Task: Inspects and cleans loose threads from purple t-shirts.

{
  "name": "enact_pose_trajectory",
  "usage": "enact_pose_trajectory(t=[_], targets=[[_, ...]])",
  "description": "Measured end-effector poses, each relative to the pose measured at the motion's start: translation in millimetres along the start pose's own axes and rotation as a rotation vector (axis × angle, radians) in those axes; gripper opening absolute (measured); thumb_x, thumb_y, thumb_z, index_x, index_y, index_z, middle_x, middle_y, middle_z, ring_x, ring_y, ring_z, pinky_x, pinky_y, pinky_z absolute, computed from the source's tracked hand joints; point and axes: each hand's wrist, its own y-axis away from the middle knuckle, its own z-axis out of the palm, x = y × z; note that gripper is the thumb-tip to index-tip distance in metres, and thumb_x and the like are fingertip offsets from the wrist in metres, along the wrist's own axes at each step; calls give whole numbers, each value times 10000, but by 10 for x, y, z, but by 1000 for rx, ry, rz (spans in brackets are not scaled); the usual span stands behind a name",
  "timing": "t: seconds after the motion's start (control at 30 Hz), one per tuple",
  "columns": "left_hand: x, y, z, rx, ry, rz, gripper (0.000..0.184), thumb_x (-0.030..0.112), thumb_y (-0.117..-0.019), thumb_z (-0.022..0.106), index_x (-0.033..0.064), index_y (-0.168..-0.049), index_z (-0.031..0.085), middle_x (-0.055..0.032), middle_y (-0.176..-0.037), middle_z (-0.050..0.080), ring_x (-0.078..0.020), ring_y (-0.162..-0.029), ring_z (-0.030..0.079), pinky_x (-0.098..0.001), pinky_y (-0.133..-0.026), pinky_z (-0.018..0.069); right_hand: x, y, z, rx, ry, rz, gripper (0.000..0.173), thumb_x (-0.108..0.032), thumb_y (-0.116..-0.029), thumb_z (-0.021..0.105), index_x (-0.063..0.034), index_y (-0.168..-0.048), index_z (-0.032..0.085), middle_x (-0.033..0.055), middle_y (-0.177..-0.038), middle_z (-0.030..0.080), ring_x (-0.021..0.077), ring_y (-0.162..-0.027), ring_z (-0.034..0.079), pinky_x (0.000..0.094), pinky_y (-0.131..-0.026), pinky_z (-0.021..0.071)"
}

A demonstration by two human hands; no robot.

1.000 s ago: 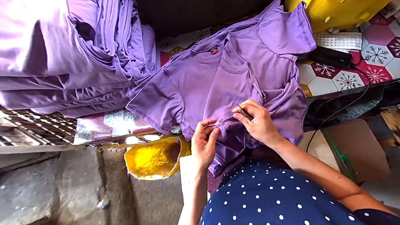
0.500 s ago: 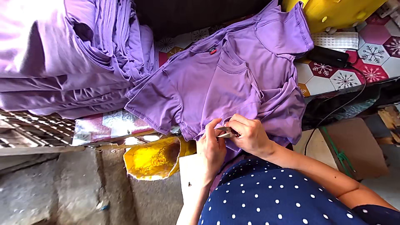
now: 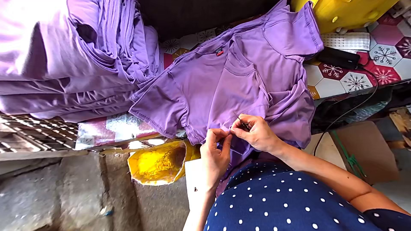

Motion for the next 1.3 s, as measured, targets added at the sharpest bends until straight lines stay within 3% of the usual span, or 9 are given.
enact_pose_trajectory(t=[0.1,0.2,0.27,0.4,0.5,0.6,0.8,1.0,1.3], targets=[[-49,-12,-3,17,106,-43,86,-26,-929,627,-29,-985,692,-11,-895,734,2,-819,685,-168,-776,578,-2,-14,3,-32,-176,35,101,-8,-920,657,-58,-834,676,-67,-708,613,-35,-625,543,143,-598,466],[-96,-1,-12,39,159,-5,117,-38,-928,648,-35,-985,751,-30,-937,761,-16,-875,708,-182,-828,587,8,-4,29,-50,-125,-93,81,-29,-917,652,-41,-841,678,-58,-770,614,-51,-672,546,122,-627,471],[-115,9,-10,32,184,23,105,-28,-916,674,-25,-969,765,-28,-950,763,-25,-901,708,-192,-852,584,0,-5,56,-47,-69,-157,91,-36,-909,658,-21,-823,682,-40,-773,593,-53,-667,522,108,-609,447],[-159,-13,27,64,194,11,61,-16,-893,694,-21,-920,748,1,-890,750,14,-829,688,-161,-778,576,-35,-12,80,-73,-46,-131,90,-60,-934,665,-16,-861,695,-36,-784,603,-54,-674,526,105,-620,451],[-179,-42,37,57,145,-4,82,13,-954,634,-15,-942,710,41,-843,720,52,-776,654,-138,-737,554,-35,-112,-97,-220,65,-162,226,-234,-1002,637,-32,-918,698,-44,-809,620,-50,-714,550,125,-654,467],[-224,-76,35,56,125,40,77,37,-998,584,23,-966,653,73,-798,684,61,-730,629,-132,-699,537,-10,-234,-343,-365,420,-317,458,-431,-1068,433,-78,-898,672,-37,-725,569,29,-654,541,228,-582,440],[-249,-126,41,42,43,148,115,123,-1040,575,34,-982,620,55,-802,674,67,-747,629,-129,-723,534,-23,-320,-486,-552,661,-326,502,-520,-1009,492,-102,-818,694,-9,-588,537,124,-557,545,352,-518,397],[-227,-127,35,-4,-35,230,163,138,-1037,586,9,-972,662,-16,-822,693,25,-780,647,-143,-752,531,-79,-364,-507,-656,619,-243,482,-495,-999,531,-102,-745,647,-41,-556,468,85,-535,484,322,-516,349],[-205,-130,40,-28,-23,197,145,116,-1030,588,12,-965,666,6,-810,686,44,-760,634,-129,-728,524,-90,-362,-500,-716,578,-160,486,-419,-1026,537,-109,-657,605,-68,-528,425,52,-506,438,295,-498,309]])
